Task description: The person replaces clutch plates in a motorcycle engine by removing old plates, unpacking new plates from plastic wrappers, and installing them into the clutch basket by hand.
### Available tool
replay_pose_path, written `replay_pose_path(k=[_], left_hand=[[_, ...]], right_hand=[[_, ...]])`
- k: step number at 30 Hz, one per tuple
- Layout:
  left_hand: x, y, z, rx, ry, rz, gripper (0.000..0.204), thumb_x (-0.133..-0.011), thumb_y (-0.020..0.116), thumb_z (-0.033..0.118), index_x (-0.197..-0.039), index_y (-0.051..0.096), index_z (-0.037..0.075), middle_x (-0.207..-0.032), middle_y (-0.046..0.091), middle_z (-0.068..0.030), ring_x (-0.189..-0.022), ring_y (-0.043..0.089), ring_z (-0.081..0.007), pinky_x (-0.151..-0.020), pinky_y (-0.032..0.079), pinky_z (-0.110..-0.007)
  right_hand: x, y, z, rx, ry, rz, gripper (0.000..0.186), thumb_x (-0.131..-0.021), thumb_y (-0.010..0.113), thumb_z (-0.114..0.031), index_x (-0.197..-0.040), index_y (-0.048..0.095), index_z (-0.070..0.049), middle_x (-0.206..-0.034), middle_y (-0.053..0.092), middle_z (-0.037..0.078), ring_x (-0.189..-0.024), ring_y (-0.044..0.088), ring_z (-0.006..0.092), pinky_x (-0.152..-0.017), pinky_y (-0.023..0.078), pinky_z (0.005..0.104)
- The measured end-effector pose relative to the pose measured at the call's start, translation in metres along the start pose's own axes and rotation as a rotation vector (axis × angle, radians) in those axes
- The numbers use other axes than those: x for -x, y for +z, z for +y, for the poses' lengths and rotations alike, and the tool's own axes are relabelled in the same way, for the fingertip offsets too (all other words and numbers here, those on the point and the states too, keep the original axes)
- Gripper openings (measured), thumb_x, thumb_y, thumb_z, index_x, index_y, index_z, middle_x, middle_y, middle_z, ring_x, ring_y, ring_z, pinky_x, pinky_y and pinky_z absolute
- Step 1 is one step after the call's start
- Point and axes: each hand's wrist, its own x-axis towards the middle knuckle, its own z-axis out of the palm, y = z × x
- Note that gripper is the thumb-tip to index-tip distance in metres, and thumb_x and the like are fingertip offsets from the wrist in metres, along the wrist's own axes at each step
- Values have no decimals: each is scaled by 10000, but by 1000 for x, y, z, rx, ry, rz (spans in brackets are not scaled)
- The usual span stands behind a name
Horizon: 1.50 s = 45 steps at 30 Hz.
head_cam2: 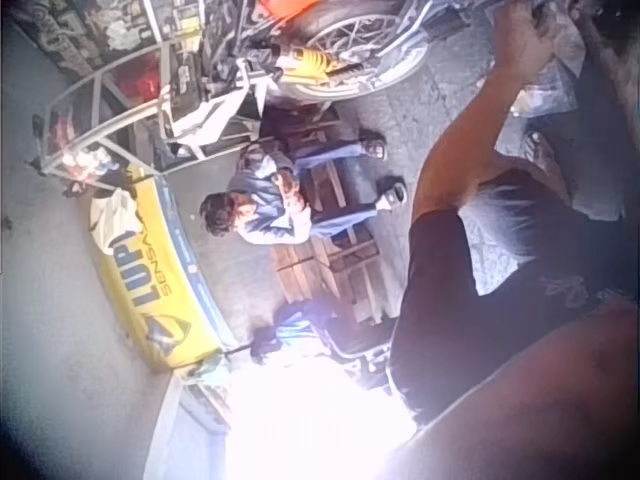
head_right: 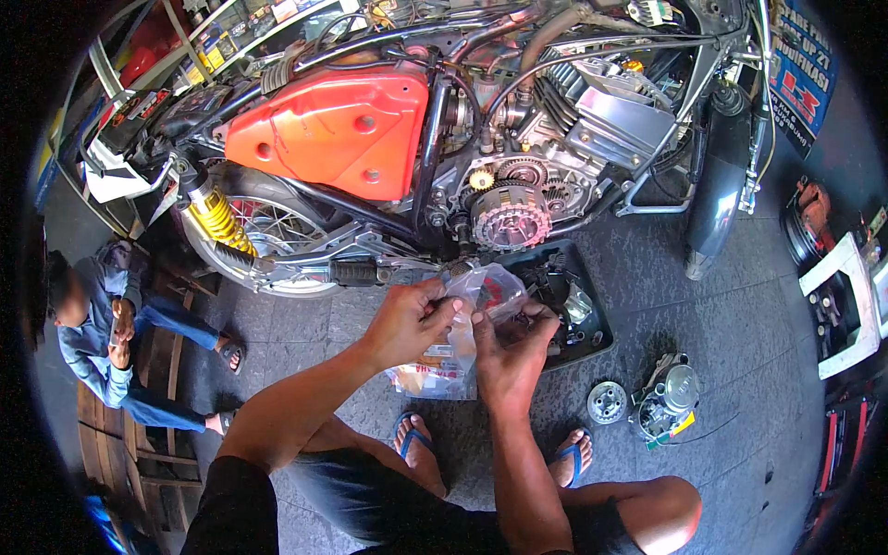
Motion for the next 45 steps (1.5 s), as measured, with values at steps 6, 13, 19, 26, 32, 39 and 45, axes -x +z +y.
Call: replay_pose_path(k=[6,13,19,26,32,39,45], left_hand=[[2,8,-2,68,197,64,232,-914,654,219,-887,625,-10,-713,624,-209,-617,637,-363,-552,464,-412],[6,16,6,126,-90,-143,363,-984,565,350,-966,662,1,-637,593,-142,-584,611,-241,-556,468,-386],[6,5,10,15,-19,-128,393,-985,572,350,-947,694,-21,-600,584,-121,-523,543,-158,-528,459,-356],[4,-7,10,-134,28,-114,423,-989,563,317,-826,670,-58,-620,622,-164,-554,616,-184,-538,471,-361],[7,-11,6,-31,33,-53,358,-966,573,262,-799,667,-41,-621,592,-209,-551,610,-303,-538,456,-413],[2,-21,11,-176,6,-2,344,-931,597,249,-755,660,-39,-624,550,-248,-539,592,-357,-545,441,-435],[9,-39,0,-60,-2,-60,387,-961,603,256,-731,616,-54,-535,442,-89,-520,415,-97,-482,385,-348]], right_hand=[[-9,-13,6,-91,496,-270,443,-963,623,-394,-1160,600,2,-885,630,24,-722,580,94,-608,493,269],[1,-9,3,-113,294,-297,390,-982,597,-380,-1066,662,-5,-839,633,5,-679,549,76,-573,473,261],[-11,-22,-1,-25,316,-372,364,-986,594,-353,-1058,668,-4,-850,638,1,-688,546,67,-600,449,247],[-14,-28,-21,11,393,-391,358,-979,602,-360,-1023,672,-12,-597,543,-30,-499,465,55,-440,342,249],[-9,-24,-36,20,388,-348,352,-967,621,-358,-923,667,-12,-585,536,-29,-487,464,58,-433,343,249],[-8,-41,-19,85,273,-353,229,-954,603,-217,-836,655,-28,-592,529,-5,-470,461,80,-423,357,256],[-23,-52,-33,93,287,-424,305,-964,593,-187,-729,645,0,-585,550,-10,-515,512,87,-500,412,258]])
